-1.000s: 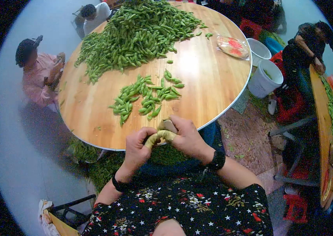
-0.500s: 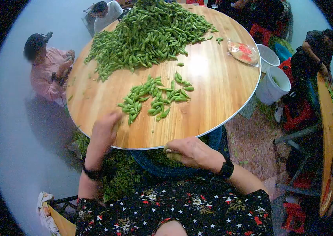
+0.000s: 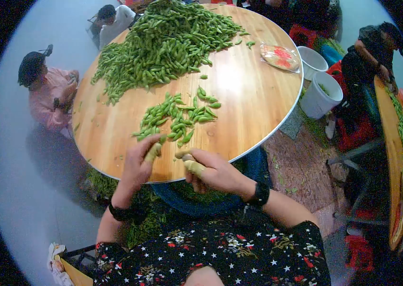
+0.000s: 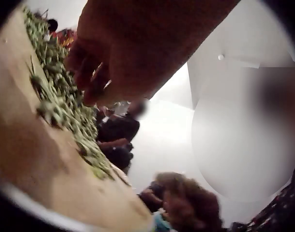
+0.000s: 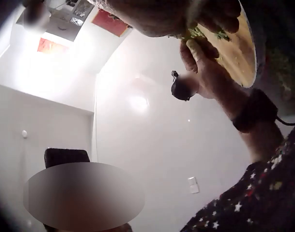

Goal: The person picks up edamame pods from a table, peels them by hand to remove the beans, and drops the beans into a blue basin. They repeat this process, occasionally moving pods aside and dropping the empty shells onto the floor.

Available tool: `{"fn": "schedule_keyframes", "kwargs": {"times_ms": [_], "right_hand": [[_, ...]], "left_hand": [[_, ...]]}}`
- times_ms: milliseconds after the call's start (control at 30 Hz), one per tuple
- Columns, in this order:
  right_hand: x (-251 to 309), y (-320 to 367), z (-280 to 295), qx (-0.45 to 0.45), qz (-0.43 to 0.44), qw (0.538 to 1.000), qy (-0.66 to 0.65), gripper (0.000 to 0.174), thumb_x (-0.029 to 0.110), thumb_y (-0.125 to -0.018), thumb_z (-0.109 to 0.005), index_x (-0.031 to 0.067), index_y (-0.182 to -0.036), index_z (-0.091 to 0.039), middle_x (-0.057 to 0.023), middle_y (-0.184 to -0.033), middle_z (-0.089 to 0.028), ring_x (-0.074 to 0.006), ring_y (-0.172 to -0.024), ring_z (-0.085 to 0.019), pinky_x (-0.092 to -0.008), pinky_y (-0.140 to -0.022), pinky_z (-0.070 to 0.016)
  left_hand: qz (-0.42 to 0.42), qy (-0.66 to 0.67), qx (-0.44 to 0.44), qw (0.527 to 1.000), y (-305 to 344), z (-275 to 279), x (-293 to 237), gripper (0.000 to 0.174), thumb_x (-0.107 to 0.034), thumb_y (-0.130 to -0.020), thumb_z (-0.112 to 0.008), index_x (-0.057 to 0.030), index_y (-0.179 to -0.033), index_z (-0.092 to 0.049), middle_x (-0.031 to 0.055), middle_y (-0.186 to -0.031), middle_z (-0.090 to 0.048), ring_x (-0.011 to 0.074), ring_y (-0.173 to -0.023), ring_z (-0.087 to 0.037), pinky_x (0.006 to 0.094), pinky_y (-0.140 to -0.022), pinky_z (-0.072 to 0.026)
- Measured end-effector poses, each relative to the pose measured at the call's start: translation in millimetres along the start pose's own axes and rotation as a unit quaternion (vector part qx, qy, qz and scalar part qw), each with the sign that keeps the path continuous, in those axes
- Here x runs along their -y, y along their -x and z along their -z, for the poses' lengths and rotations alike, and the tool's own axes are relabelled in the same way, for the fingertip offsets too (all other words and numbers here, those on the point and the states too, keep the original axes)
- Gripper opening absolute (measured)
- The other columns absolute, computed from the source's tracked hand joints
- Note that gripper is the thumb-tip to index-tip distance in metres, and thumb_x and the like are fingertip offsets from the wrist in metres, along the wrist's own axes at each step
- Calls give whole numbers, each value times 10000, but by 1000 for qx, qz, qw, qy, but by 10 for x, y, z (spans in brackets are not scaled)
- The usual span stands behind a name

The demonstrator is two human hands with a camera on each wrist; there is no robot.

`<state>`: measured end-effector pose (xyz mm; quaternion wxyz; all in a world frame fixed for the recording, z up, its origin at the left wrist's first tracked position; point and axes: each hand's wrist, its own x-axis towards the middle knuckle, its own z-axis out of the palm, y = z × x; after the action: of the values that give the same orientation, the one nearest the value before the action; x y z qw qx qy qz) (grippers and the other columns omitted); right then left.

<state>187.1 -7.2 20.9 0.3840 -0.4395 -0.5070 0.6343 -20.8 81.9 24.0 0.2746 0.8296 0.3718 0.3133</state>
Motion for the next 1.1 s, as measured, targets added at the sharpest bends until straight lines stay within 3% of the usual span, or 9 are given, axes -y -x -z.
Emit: {"fn": "schedule_keyframes", "kwargs": {"times_ms": [400, 600, 633, 667, 833, 900, 933, 1000, 1100], "right_hand": [[-82, -53, -86, -37, 29, 993, -108, 220, 187, -969, -436, 46, -1136, -457, -13, -724, -534, -80, -502, -474, -228, -441, -396], [67, 135, -87, 43, 19, 988, -146, 182, 194, -972, -444, 85, -1115, -471, -1, -672, -530, -72, -421, -424, -208, -378, -345], [32, 133, -84, 42, 17, 988, -148, 182, 194, -972, -444, 85, -1115, -471, -1, -672, -530, -72, -421, -424, -208, -378, -345], [-27, 110, -67, 56, -30, 966, -250, 176, 203, -977, -441, 95, -1113, -470, -7, -676, -541, -76, -412, -426, -207, -365, -342], [-173, 49, -20, 64, -63, 930, -356, 185, 230, -992, -425, 106, -1125, -455, -26, -691, -567, -99, -405, -453, -214, -355, -361], [-135, 56, -30, -3, -75, 952, -296, 214, 217, -996, -411, 84, -1161, -437, -40, -703, -568, -103, -429, -488, -210, -373, -382], [-126, 58, -36, -3, -75, 952, -295, 214, 217, -996, -411, 84, -1161, -437, -40, -703, -568, -103, -429, -488, -210, -373, -382], [-119, 60, -58, -31, -74, 973, -218, 220, 257, -991, -428, 90, -1133, -433, -31, -705, -571, -114, -454, -524, -228, -378, -398], [-119, 68, -91, -31, -57, 979, -195, 221, 258, -990, -428, 82, -1123, -434, -31, -711, -576, -123, -477, -549, -235, -390, -413]], "left_hand": [[67, 212, 74, 972, 169, -256, -247, 406, -15, -901, -479, -49, -1303, -524, 42, -715, -547, 122, -638, -531, 262, -625, -457], [-171, 43, -10, 984, 290, -232, -393, 397, -57, -919, -507, -42, -1316, -505, 26, -722, -554, 89, -608, -512, 241, -560, -440], [51, 303, 64, 949, 317, -217, -390, 391, -74, -927, -514, -45, -1317, -502, 7, -720, -551, 67, -575, -474, 218, -526, -402], [265, 525, 130, 798, 334, -210, -393, 386, -90, -934, -520, -47, -1318, -499, -11, -718, -548, 45, -543, -437, 196, -492, -364], [284, 638, 110, 707, 350, -403, -292, 364, -117, -933, -554, -37, -1286, -517, -32, -735, -556, 10, -529, -402, 160, -470, -332], [143, 273, 1, 951, 358, -455, -329, 291, -106, -901, -601, -7, -1174, -572, 44, -782, -627, 116, -608, -574, 219, -530, -456], [143, 273, 0, 951, 346, -459, -312, 291, -106, -901, -601, -7, -1174, -572, 44, -782, -627, 116, -608, -574, 219, -530, -456], [-128, -56, -63, 988, 317, -469, -253, 212, -17, -851, -626, 1, -1060, -603, 129, -848, -666, 194, -699, -646, 248, -594, -504], [-117, -6, -91, 989, 304, -531, -292, 190, -16, -830, -622, -11, -1020, -620, 156, -801, -645, 240, -672, -639, 281, -580, -499]]}}
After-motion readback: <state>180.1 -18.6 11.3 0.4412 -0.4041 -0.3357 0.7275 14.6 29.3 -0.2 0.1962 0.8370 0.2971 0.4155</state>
